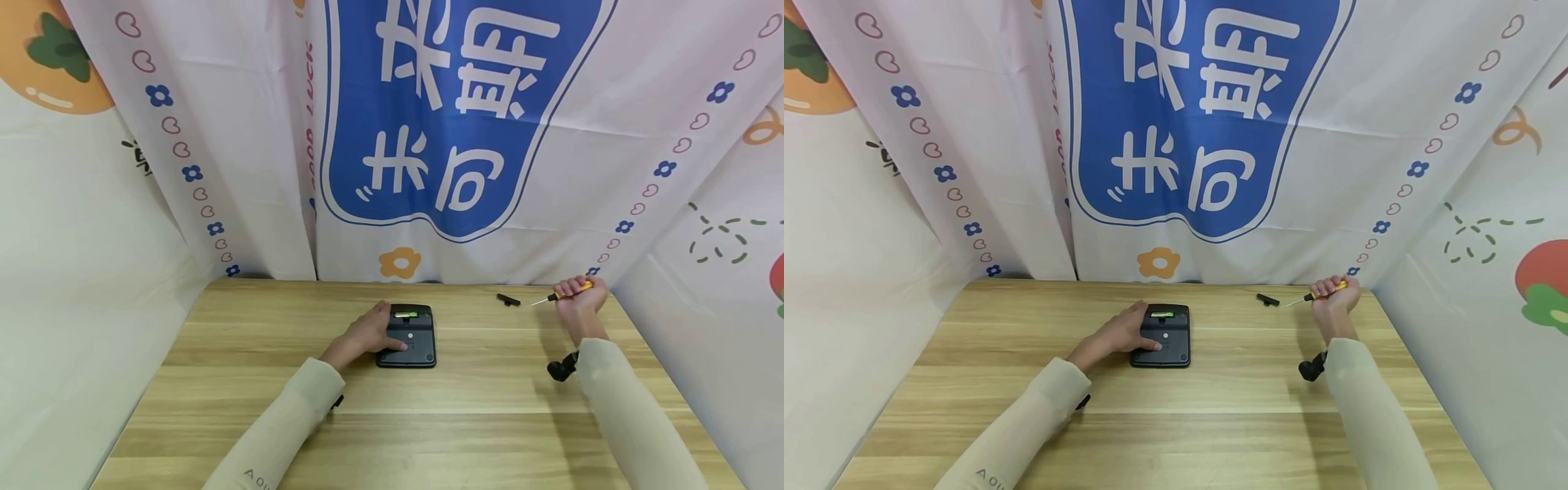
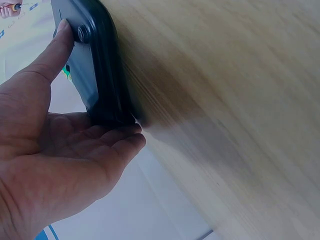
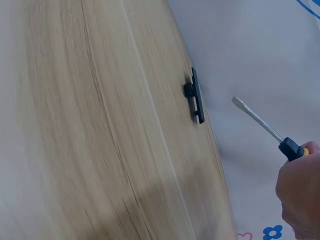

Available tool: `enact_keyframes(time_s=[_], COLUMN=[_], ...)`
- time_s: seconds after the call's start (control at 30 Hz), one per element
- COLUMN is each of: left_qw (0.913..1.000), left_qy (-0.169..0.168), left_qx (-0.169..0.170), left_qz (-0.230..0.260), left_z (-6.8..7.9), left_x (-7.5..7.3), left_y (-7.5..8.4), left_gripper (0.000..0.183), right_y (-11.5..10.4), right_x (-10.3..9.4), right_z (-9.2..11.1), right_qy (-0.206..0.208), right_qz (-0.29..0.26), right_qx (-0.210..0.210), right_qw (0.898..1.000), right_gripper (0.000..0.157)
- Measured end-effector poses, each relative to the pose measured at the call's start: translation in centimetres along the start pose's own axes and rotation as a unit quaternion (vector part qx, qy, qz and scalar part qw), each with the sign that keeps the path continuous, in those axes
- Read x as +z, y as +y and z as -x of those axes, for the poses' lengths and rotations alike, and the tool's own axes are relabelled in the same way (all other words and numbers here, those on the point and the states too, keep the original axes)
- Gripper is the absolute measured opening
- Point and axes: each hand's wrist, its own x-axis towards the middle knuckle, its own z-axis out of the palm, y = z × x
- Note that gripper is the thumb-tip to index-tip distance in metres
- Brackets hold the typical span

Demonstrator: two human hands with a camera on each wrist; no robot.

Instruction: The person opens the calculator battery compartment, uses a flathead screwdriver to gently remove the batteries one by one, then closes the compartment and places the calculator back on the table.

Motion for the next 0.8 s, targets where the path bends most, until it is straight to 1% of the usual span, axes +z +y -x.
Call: enact_keyframes(time_s=[0.1,0.27,0.4,0.5,0.6,0.67,0.73,0.8], left_qw=[1.0000,1.0000,1.0000,1.0000,1.0000,1.0000,1.0000,1.0000], left_qy=[0.000,-0.002,0.000,0.001,0.001,0.002,0.003,0.003], left_qx=[0.000,0.002,0.005,0.007,0.006,0.006,0.005,0.003], left_qz=[0.000,0.000,0.005,0.006,0.005,0.004,0.003,0.003], left_z=[0.0,0.0,0.1,0.2,0.1,0.1,0.0,0.1], left_x=[-0.1,0.0,0.1,0.2,0.3,0.3,0.3,0.2], left_y=[0.0,-0.1,0.0,0.0,-0.1,-0.1,-0.1,-0.2], left_gripper=[0.106,0.105,0.105,0.105,0.106,0.106,0.106,0.106], right_y=[-0.4,-1.1,-1.7,-2.1,-2.4,-2.6,-2.7,-2.9], right_x=[0.1,0.3,0.5,0.8,1.2,1.4,1.4,1.4], right_z=[0.1,0.4,0.4,0.4,0.4,0.4,0.3,0.2], right_qy=[0.001,0.004,-0.008,-0.020,-0.034,-0.045,-0.055,-0.066], right_qz=[0.011,0.057,0.083,0.116,0.166,0.205,0.247,0.291], right_qx=[-0.006,-0.030,-0.036,-0.042,-0.051,-0.060,-0.071,-0.081], right_qw=[1.000,0.998,0.996,0.992,0.984,0.976,0.965,0.951], right_gripper=[0.050,0.047,0.048,0.048,0.049,0.050,0.051,0.051])
